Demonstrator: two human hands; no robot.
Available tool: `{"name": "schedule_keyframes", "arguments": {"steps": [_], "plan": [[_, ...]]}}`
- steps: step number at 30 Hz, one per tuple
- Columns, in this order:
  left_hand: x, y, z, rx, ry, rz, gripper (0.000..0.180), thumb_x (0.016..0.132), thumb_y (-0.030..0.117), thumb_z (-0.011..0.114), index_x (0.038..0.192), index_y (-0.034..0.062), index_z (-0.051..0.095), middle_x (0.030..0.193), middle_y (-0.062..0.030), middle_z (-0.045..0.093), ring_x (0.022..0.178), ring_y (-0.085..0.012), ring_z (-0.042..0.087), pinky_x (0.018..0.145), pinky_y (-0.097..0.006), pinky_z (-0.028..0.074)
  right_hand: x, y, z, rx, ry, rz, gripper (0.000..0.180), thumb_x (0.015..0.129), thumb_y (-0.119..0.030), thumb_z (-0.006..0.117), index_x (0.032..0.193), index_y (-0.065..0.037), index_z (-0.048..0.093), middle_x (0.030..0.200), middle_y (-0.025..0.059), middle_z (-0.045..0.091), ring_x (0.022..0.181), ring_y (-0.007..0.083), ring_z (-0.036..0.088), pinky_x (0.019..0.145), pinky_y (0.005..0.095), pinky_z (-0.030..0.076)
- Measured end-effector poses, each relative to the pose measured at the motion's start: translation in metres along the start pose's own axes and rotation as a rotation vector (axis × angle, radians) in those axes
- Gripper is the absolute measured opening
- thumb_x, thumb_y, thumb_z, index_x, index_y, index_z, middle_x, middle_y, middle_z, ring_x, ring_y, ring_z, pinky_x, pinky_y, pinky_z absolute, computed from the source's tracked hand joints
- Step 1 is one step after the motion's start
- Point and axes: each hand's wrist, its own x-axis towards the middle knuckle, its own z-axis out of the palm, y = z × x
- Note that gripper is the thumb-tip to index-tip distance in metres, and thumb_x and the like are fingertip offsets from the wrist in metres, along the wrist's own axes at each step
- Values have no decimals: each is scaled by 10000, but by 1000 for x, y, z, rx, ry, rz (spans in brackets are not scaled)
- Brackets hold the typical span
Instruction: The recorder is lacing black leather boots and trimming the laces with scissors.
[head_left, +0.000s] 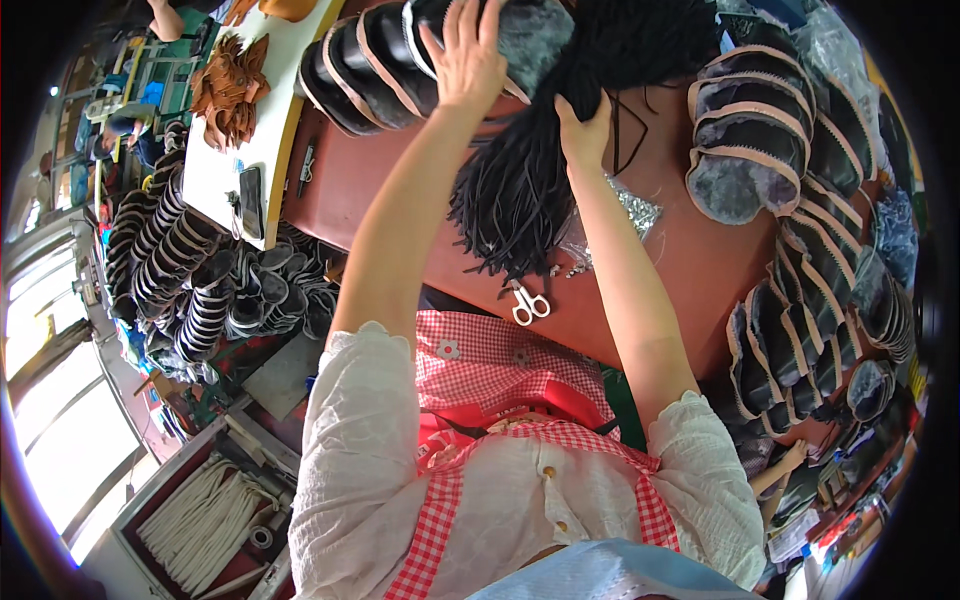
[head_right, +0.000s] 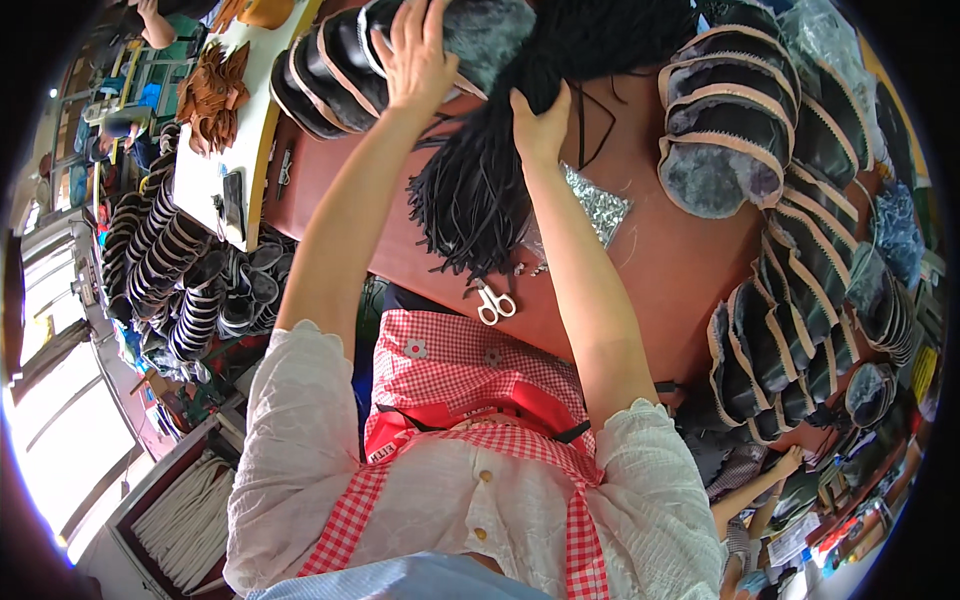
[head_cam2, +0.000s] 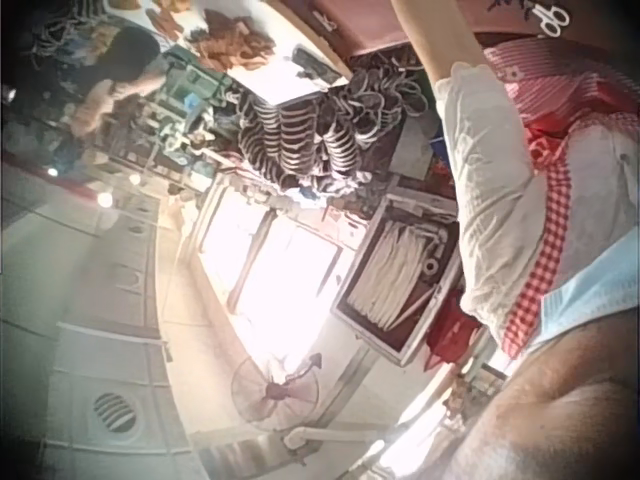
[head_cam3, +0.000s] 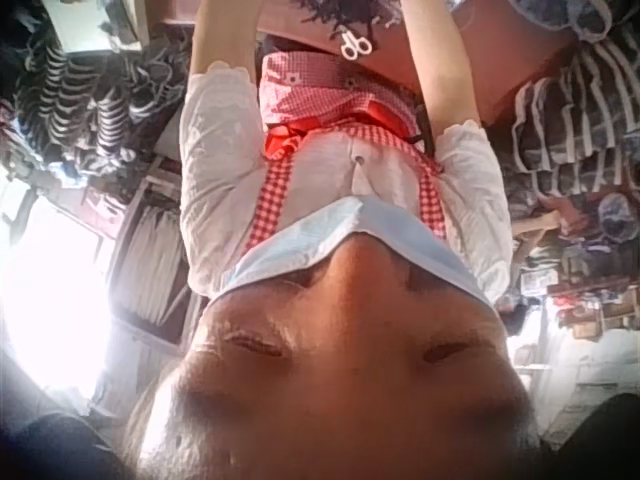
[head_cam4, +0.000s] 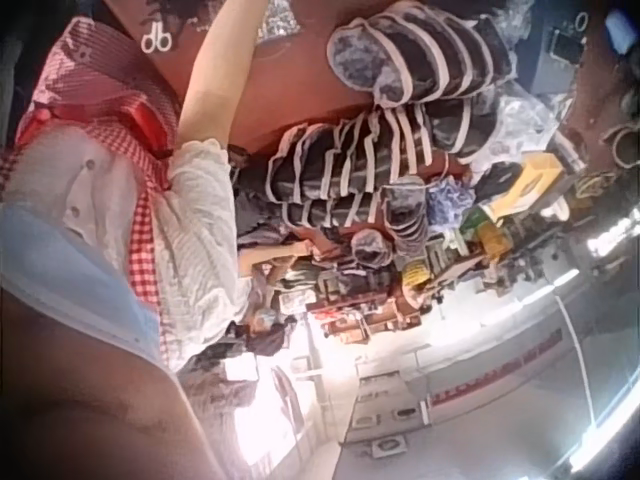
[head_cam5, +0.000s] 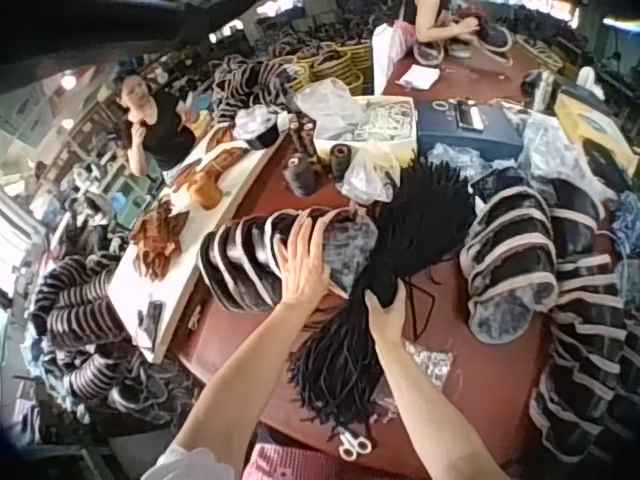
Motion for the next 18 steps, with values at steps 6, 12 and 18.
{"name": "schedule_keyframes", "arguments": {"steps": [6,12,18], "plan": [[7,-36,13,-316,140,127,853,715,130,706,1458,161,286,1435,-119,355,1360,-283,302,1071,-486,270,21,1,3,-24,-213,-21,715,794,-306,735,1338,42,427,1264,204,540,1164,271,526,993,335,402],[-90,-19,-20,-301,-36,266,282,742,336,748,772,93,608,857,-47,599,842,-250,558,803,-450,403,13,-31,-104,-138,-278,-287,437,849,-213,697,1191,30,576,1171,143,631,1045,192,619,864,284,494],[-216,9,-38,-226,-381,285,297,738,325,748,634,93,595,691,-26,571,694,-225,567,660,-368,431,3,-42,-204,-134,240,-582,231,846,-96,702,1036,13,630,1059,94,649,886,144,625,777,250,506]]}}
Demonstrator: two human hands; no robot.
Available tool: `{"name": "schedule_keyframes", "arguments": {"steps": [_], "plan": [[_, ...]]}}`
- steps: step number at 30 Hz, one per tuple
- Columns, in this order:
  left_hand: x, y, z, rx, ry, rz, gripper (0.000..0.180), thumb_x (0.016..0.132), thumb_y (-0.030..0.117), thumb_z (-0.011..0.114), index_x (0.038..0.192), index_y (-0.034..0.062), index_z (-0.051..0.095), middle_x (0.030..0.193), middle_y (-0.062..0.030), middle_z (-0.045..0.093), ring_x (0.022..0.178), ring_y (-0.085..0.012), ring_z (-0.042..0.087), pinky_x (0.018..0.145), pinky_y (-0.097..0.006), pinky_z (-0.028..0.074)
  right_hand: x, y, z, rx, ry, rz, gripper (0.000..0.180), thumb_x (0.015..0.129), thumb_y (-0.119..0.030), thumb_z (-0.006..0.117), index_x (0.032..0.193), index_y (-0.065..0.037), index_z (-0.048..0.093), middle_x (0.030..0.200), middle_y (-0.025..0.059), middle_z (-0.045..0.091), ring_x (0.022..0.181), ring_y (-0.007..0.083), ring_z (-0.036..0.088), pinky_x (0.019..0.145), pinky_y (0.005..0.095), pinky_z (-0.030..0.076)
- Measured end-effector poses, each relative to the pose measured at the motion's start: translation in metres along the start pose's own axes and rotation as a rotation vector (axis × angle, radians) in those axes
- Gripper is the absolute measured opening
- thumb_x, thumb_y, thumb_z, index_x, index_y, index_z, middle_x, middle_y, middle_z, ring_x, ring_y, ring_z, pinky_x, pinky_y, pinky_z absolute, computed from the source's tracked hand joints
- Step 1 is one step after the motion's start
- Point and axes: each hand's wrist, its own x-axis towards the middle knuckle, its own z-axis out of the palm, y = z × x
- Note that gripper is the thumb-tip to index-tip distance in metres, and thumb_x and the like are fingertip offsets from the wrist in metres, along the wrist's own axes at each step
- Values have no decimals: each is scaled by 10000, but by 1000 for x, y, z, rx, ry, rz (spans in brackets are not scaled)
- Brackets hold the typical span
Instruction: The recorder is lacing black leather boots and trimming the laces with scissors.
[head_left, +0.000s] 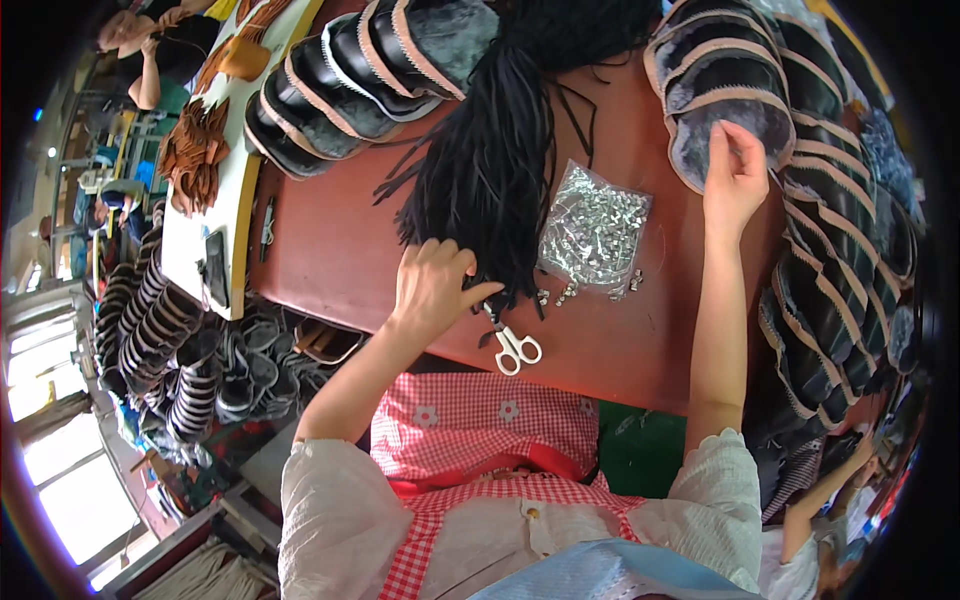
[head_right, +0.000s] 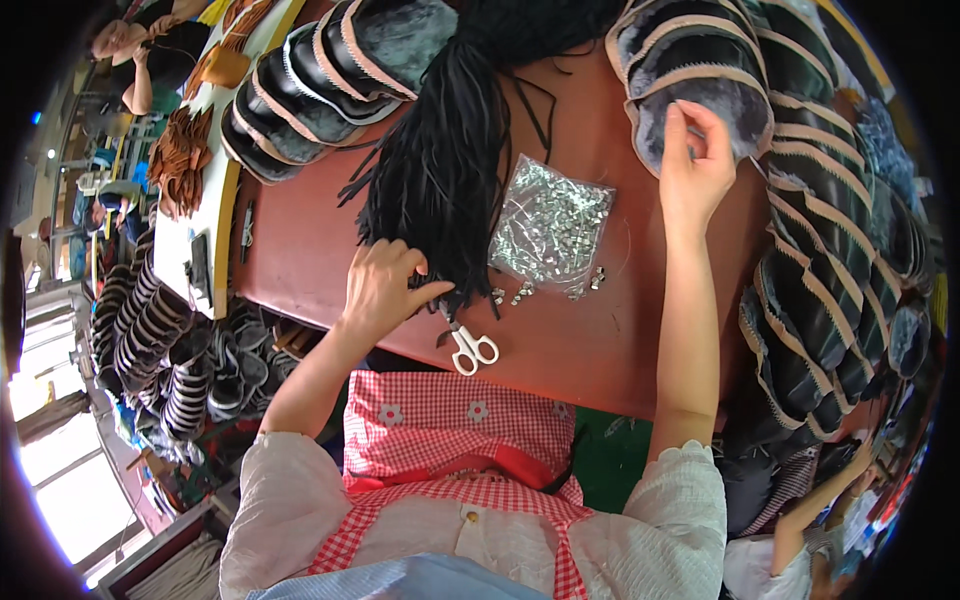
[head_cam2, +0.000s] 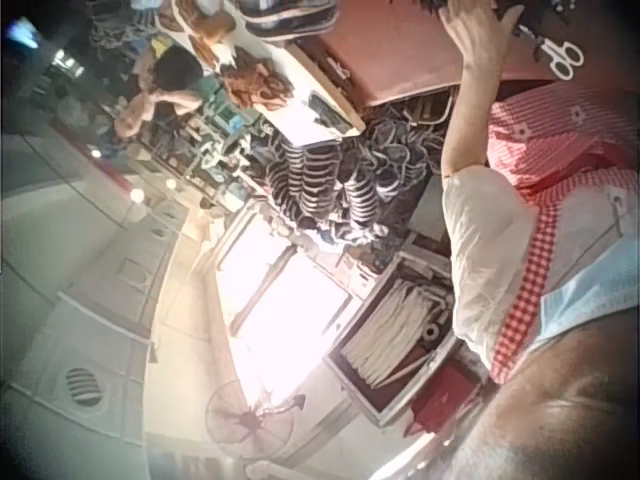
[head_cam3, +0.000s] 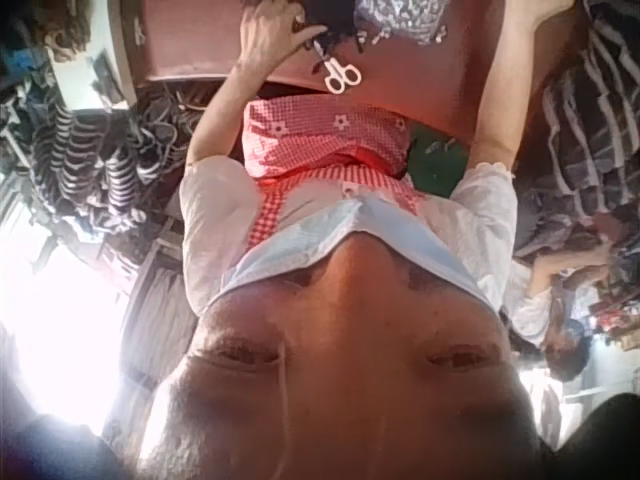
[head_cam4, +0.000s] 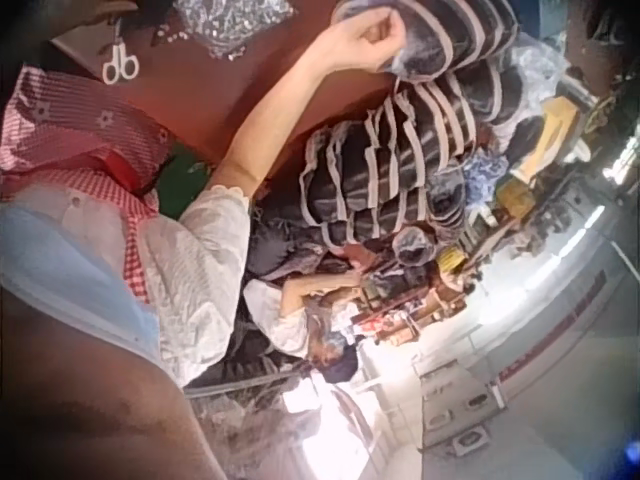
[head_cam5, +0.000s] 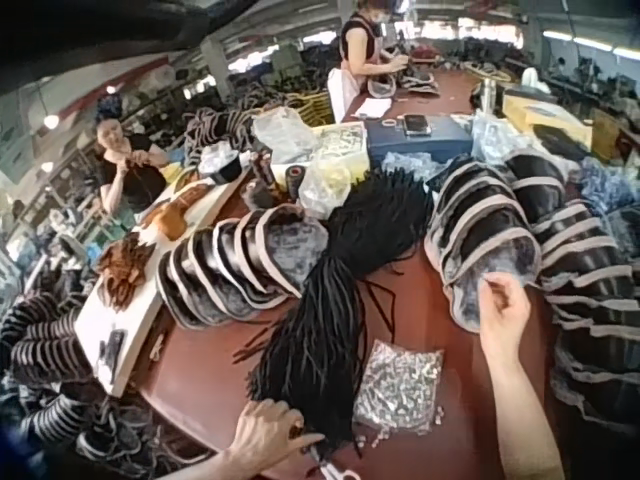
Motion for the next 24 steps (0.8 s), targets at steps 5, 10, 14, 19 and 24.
{"name": "schedule_keyframes", "arguments": {"steps": [5,10,14,19,24], "plan": [[-27,-1,30,-41,203,-34,215,749,257,737,682,82,632,721,-16,582,720,-210,566,669,-349,421,8,40,5,-614,-92,-334,814,736,-490,757,1258,71,480,1351,297,416,1253,412,411,1038,437,351],[-52,3,22,-65,342,60,165,768,169,714,668,61,636,782,-28,613,713,-222,575,678,-349,431,-1,75,39,-1113,-29,-245,748,803,-449,675,1268,92,449,1340,342,408,1265,432,404,1026,494,364],[-120,23,-14,-286,396,191,150,752,95,704,655,27,612,994,-105,644,939,-283,595,773,-385,453,7,62,26,-1138,-282,-107,443,820,-182,597,1173,70,506,1172,314,555,1089,409,568,910,472,475],[-226,35,-35,-619,138,514,50,773,29,638,787,-19,637,1073,-130,646,1139,-337,558,954,-470,438,-27,1,-45,-1204,-520,-64,188,781,-41,562,950,30,604,948,282,647,933,403,639,826,462,521],[-318,17,-13,-1105,54,311,131,826,53,559,746,-46,589,777,-141,594,708,-264,570,649,-361,448,-73,-56,-106,-1064,-289,-133,204,776,-4,535,972,28,583,900,299,631,909,443,617,805,492,505]]}}
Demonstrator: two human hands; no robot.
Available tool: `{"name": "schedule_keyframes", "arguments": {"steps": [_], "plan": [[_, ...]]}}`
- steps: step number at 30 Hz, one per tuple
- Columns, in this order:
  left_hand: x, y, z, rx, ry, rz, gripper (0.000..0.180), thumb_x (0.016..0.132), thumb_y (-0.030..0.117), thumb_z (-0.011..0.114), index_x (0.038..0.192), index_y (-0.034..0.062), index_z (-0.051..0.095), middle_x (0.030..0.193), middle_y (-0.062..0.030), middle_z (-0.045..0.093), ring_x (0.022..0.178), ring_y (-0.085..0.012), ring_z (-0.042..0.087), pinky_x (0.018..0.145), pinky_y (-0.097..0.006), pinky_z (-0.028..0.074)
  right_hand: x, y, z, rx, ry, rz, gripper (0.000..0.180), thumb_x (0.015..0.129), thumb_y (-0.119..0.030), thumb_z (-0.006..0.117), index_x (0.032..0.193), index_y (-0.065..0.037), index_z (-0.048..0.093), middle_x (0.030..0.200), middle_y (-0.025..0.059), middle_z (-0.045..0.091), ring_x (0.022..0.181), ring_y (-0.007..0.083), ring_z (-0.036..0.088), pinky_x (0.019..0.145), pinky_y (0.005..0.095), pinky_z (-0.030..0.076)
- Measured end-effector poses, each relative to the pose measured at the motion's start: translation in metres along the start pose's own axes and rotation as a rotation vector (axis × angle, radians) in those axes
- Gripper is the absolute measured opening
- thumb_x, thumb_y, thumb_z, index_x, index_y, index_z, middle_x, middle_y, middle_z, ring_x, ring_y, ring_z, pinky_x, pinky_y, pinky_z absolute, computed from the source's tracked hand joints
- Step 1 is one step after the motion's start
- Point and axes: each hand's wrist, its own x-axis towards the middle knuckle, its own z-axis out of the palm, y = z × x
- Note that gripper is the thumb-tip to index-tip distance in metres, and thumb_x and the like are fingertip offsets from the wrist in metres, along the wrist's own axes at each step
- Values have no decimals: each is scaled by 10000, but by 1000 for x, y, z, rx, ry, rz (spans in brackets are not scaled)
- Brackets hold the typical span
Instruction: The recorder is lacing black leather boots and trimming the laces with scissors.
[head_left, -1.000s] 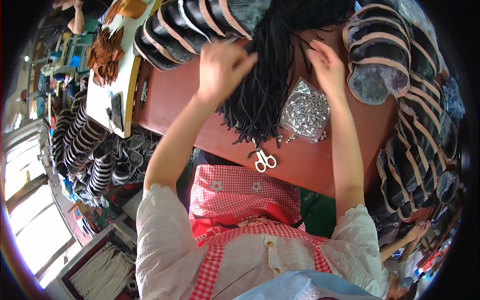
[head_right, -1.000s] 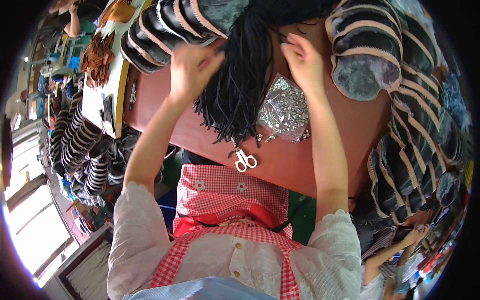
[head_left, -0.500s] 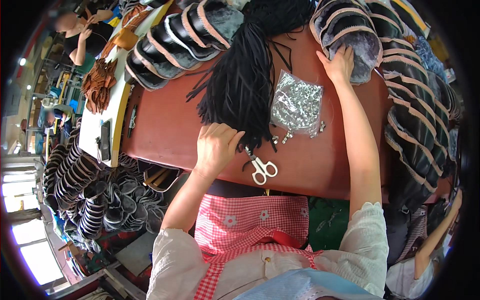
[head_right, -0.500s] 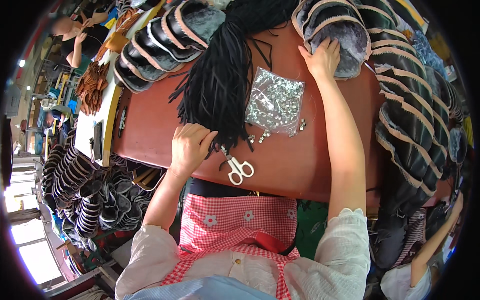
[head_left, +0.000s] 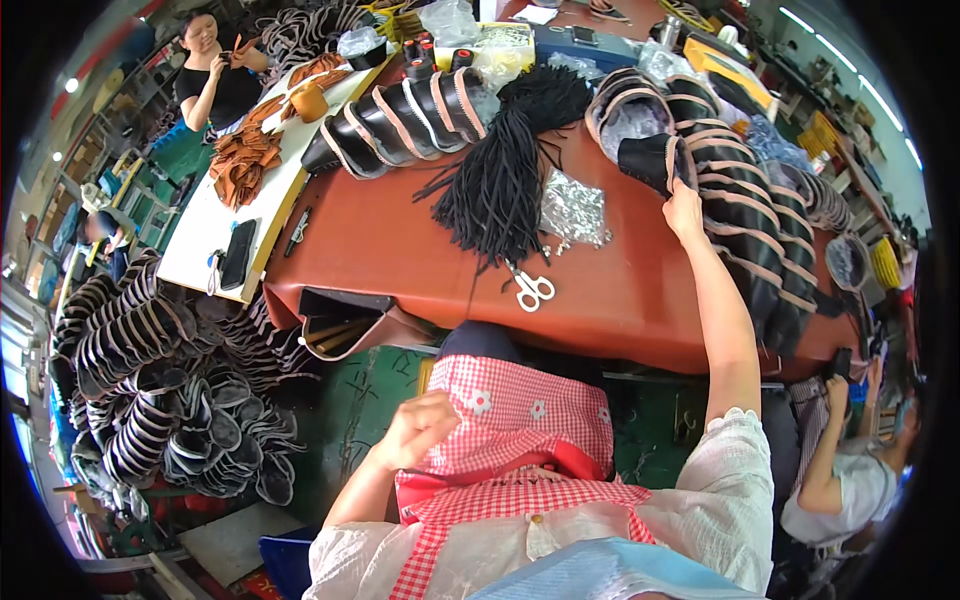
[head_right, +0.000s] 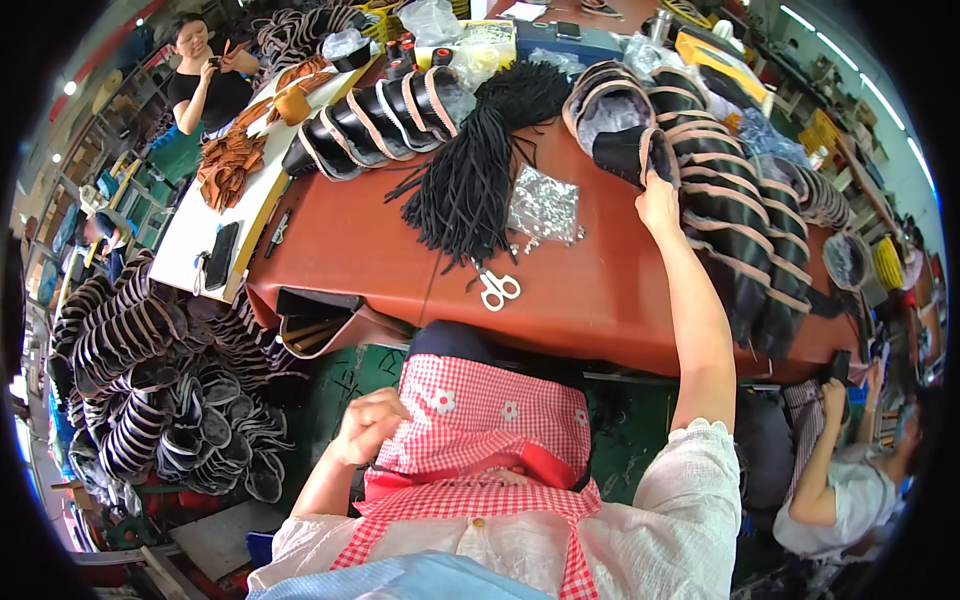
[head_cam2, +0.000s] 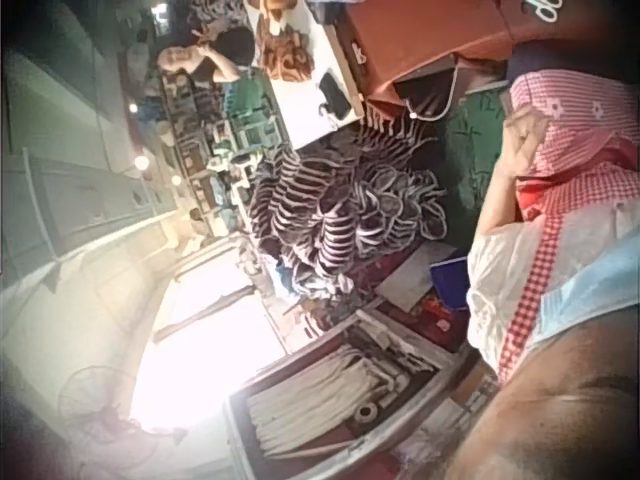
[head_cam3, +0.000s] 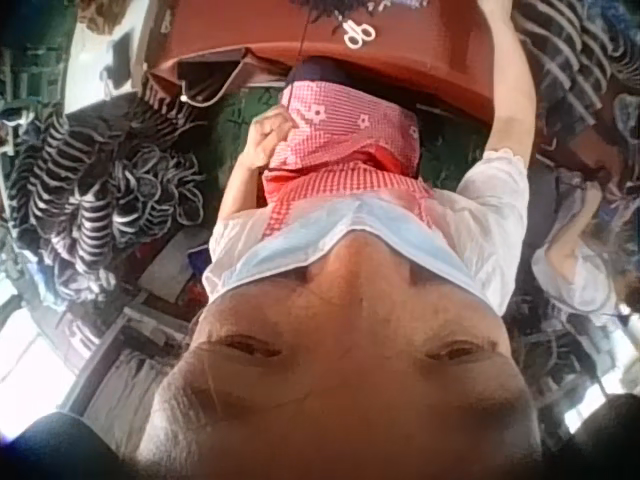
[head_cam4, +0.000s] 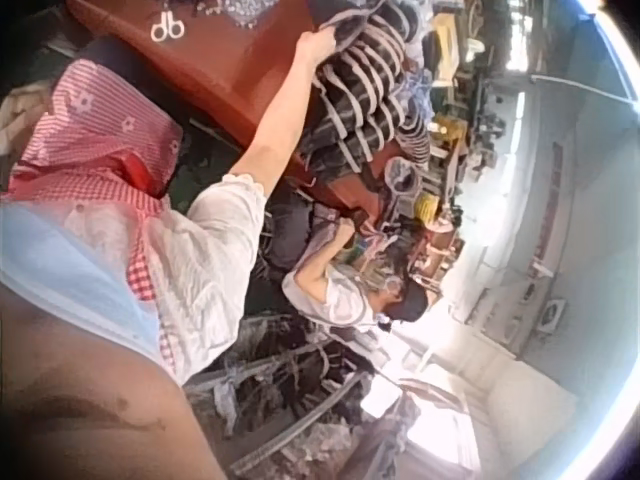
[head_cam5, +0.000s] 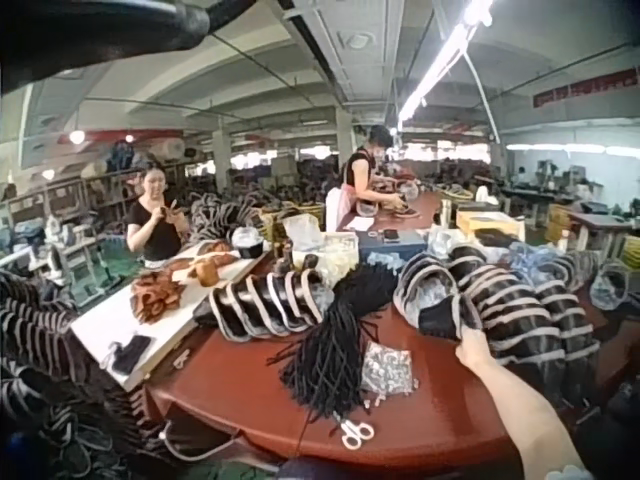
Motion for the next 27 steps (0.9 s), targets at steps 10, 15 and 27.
{"name": "schedule_keyframes", "arguments": {"steps": [10,15,27], "plan": [[-86,3,-6,-319,791,-405,430,996,312,417,921,-43,648,604,17,380,518,-85,376,513,-248,318,-113,-48,-98,1001,140,-141,367,842,46,552,1207,86,529,1153,138,621,1062,214,581,945,301,414],[-63,-15,-15,-356,923,-299,283,980,137,484,1207,29,613,649,23,402,570,-74,374,552,-207,332,-184,-121,-129,1589,-219,-131,426,816,-5,640,1229,32,543,1184,104,619,1056,190,601,953,322,442],[41,-84,-1,-226,959,-79,323,931,139,600,1184,-62,588,1114,-131,668,991,-176,648,837,-268,509,-360,-161,60,2053,-899,550,614,836,-28,633,1403,-56,397,1338,81,519,1228,235,486,1063,353,345]]}}
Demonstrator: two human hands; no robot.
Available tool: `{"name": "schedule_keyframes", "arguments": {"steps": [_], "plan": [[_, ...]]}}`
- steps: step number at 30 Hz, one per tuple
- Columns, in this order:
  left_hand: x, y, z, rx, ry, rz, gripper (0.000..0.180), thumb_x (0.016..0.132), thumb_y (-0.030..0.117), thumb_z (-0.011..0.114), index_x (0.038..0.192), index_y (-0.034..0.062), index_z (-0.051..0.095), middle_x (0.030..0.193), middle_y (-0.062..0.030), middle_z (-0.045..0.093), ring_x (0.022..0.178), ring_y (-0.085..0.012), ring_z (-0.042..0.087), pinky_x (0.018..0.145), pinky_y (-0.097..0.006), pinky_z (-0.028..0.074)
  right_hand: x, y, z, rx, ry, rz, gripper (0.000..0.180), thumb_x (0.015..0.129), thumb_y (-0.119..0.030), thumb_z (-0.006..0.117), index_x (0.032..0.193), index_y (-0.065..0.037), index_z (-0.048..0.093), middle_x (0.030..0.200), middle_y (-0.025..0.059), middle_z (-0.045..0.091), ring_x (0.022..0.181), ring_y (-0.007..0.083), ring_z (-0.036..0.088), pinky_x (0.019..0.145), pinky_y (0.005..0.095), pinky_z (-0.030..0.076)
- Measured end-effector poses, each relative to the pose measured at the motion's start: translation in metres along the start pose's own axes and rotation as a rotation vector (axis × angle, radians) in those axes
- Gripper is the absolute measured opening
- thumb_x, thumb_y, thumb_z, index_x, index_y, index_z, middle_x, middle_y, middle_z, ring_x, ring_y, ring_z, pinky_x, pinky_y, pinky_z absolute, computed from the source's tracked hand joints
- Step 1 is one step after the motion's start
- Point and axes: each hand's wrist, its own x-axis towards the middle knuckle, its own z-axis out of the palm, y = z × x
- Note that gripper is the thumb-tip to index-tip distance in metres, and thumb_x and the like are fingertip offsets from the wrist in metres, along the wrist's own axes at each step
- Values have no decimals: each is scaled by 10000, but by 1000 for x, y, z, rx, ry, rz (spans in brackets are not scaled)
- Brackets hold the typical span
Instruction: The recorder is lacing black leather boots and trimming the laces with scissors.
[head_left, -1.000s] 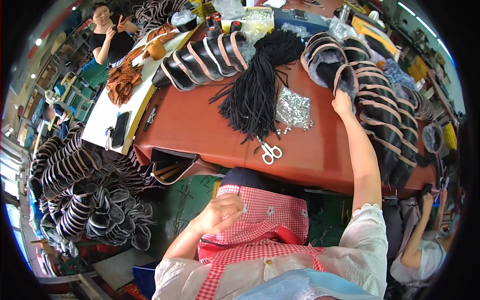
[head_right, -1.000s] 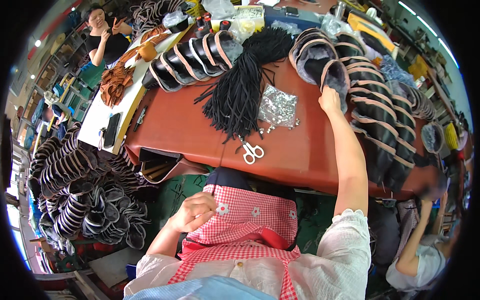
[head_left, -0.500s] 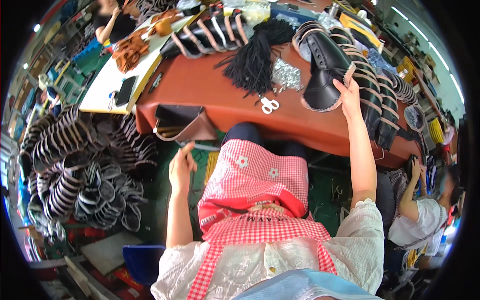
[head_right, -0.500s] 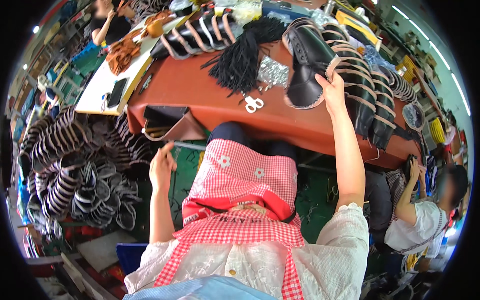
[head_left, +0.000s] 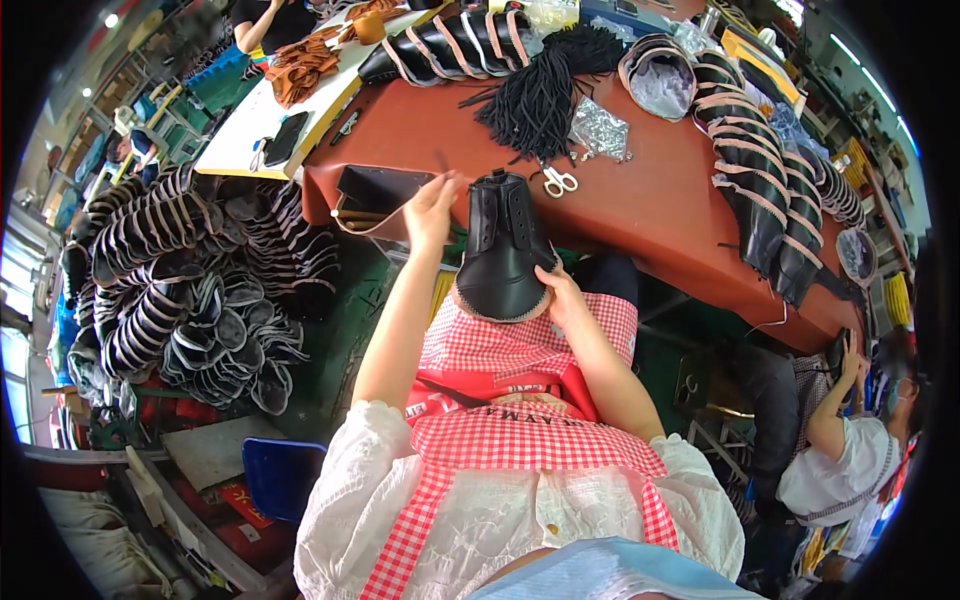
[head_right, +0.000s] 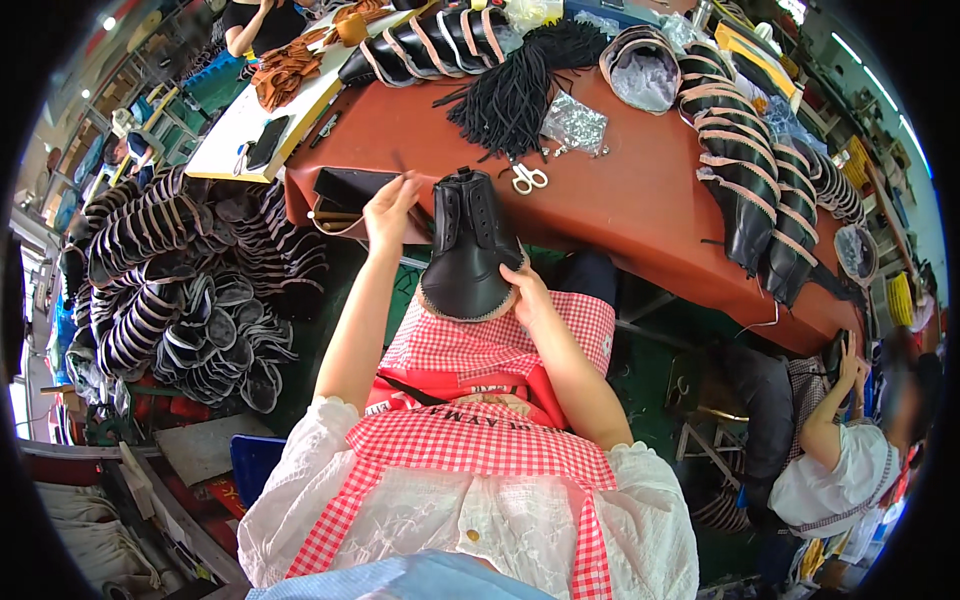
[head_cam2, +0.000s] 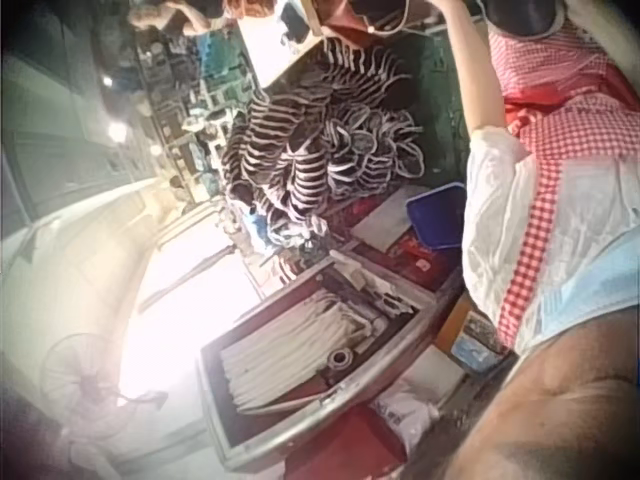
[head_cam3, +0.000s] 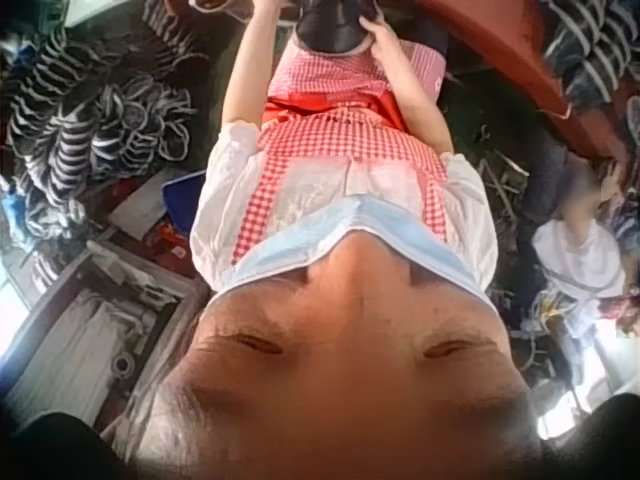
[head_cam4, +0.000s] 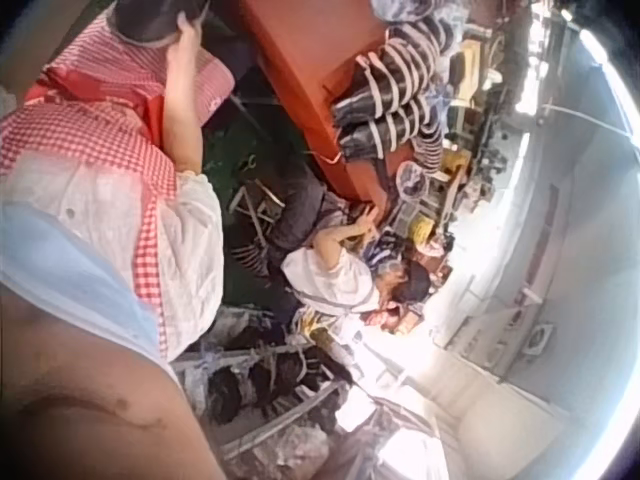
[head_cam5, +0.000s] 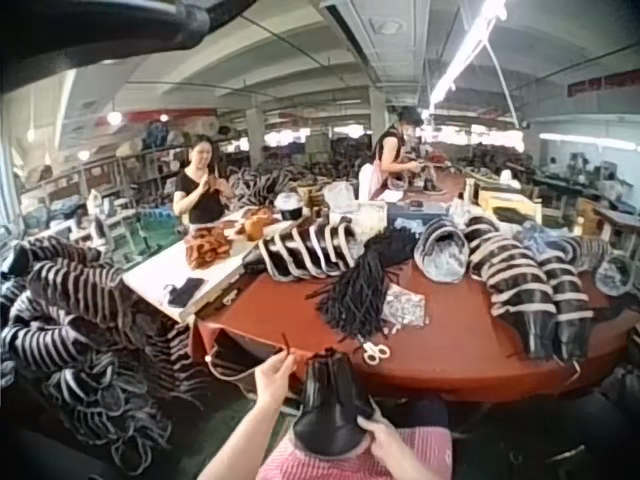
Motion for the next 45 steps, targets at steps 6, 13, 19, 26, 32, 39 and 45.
{"name": "schedule_keyframes", "arguments": {"steps": [6,13,19,26,32,39,45], "plan": [[14,-20,70,662,-368,190,251,926,234,579,1031,36,692,945,-111,710,894,-164,668,817,-280,485,-8,-8,-5,-65,52,42,492,853,-81,649,1310,-17,480,1266,71,574,1164,222,531,1013,342,392],[-4,-38,117,630,-710,196,228,900,225,596,955,27,693,901,-131,699,854,-244,674,788,-312,499,-38,20,-26,107,94,130,332,896,-176,636,1177,-27,539,1140,80,632,952,195,648,779,319,556],[19,-19,97,360,-591,-22,248,947,196,545,927,-22,661,876,-66,677,823,-120,613,772,-269,477,-46,-25,-55,-1359,253,-36,184,883,-195,644,926,-17,648,867,127,681,774,200,681,629,270,531],[-10,17,61,330,-635,4,203,940,150,543,850,2,649,803,-69,650,792,-143,608,770,-287,467,-18,-102,57,-1226,382,-1135,189,802,11,691,984,-32,663,870,95,585,663,203,630,602,293,524],[-19,39,50,634,-704,446,109,880,124,614,859,35,672,711,-77,608,733,-188,592,791,-350,430,21,-86,95,-1370,42,-1176,360,692,112,667,1015,-48,669,901,83,578,728,233,623,638,326,515],[-38,109,-5,572,-658,145,139,712,24,788,798,-8,683,679,-48,602,508,-74,512,442,-229,385,-4,-108,43,-628,397,-762,86,865,-17,634,945,2,658,825,58,642,673,142,643,598,232,537],[-72,99,10,649,-835,208,286,632,-30,725,887,99,718,697,-41,622,587,-188,607,532,-287,477,-26,-92,32,-282,338,-382,204,898,-106,636,1046,33,643,937,145,681,762,201,693,645,254,570]]}}
